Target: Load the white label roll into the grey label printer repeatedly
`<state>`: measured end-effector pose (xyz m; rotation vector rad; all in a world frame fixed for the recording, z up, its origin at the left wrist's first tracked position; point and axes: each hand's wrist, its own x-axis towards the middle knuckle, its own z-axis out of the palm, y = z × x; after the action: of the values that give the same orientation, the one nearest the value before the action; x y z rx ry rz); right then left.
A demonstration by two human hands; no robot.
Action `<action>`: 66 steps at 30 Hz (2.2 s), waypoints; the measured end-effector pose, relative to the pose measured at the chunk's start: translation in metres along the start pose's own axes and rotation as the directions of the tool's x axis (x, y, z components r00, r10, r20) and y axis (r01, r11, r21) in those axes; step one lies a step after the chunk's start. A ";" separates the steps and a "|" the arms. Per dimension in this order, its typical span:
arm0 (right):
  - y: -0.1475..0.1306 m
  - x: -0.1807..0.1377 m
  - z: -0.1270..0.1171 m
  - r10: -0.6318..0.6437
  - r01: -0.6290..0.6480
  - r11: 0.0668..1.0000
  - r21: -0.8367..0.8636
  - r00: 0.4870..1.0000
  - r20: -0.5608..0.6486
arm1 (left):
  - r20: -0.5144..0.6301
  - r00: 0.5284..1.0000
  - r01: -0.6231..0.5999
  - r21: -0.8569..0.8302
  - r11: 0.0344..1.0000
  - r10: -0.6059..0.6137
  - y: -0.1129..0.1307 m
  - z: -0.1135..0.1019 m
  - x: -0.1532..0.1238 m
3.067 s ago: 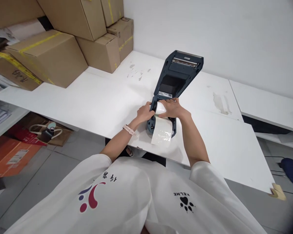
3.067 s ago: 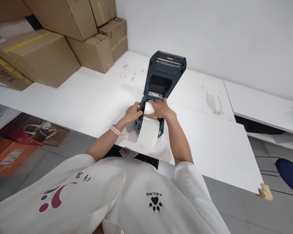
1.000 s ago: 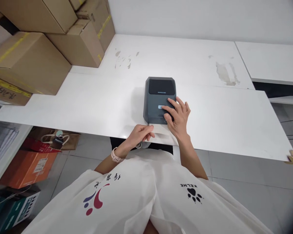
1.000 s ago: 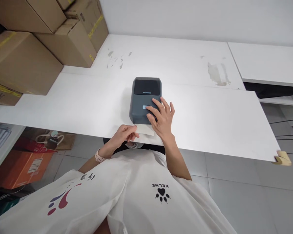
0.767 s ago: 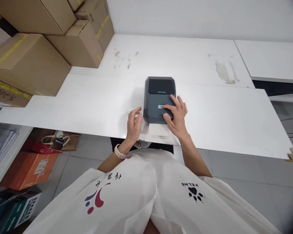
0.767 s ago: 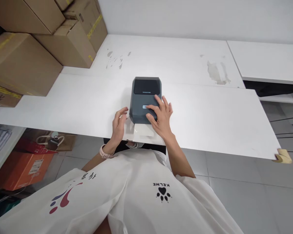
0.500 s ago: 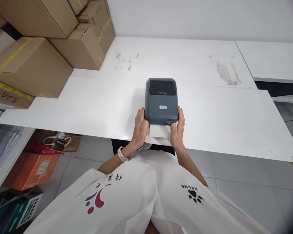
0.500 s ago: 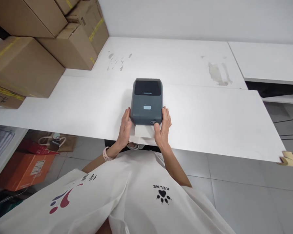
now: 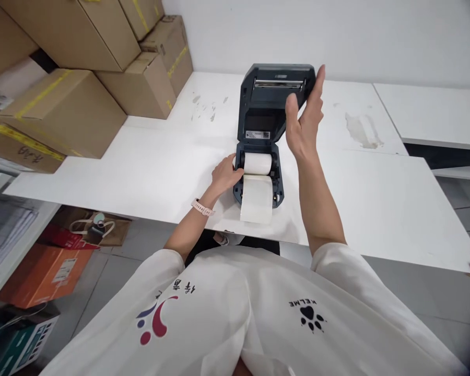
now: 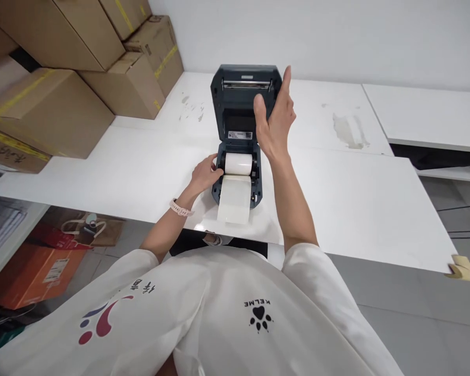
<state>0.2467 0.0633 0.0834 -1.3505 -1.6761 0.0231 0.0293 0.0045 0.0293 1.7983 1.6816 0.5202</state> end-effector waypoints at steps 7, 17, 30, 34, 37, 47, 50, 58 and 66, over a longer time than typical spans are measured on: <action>-0.008 -0.001 -0.014 -0.132 0.133 0.984 -0.118 0.991 0.022 | -0.035 0.999 0.024 0.183 0.983 -0.018 0.005 0.009 0.006; -0.028 -0.041 0.031 0.095 0.309 0.899 -0.310 0.554 0.827 | -0.041 0.999 0.023 0.162 0.986 -0.016 0.000 0.011 0.007; 0.052 -0.080 -0.100 0.198 -0.352 0.864 0.361 0.895 0.399 | -0.018 0.999 0.039 0.060 0.997 -0.038 0.000 0.007 0.005; 0.120 -0.109 -0.074 0.467 -0.538 0.708 0.458 0.843 0.268 | -0.027 0.998 0.053 0.050 0.997 -0.051 0.001 0.007 0.005; 0.146 -0.122 -0.056 0.542 -0.606 0.637 0.477 0.792 0.282 | -0.027 0.998 0.053 0.043 0.998 -0.052 0.002 0.007 0.004; 0.093 -0.109 -0.050 0.459 -0.546 0.773 0.322 0.833 0.310 | -0.031 0.998 0.062 0.033 0.998 -0.061 0.003 0.008 0.004; 0.054 -0.085 -0.045 0.295 -0.431 0.833 0.345 0.876 0.382 | -0.036 0.998 0.055 0.029 0.998 -0.054 0.000 0.010 0.006; -0.019 -0.028 -0.006 -0.077 0.311 0.933 -0.182 0.665 0.743 | -0.028 0.999 0.028 0.015 0.999 -0.028 -0.004 0.011 0.006; -0.024 -0.028 -0.003 -0.025 0.408 0.881 -0.240 0.546 0.838 | -0.028 0.999 0.029 -0.011 1.000 -0.029 -0.008 0.013 0.007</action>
<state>0.2294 0.0312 0.0800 -1.5287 -2.7919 0.1871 0.0329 0.0089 0.0137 1.7646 1.7186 0.5432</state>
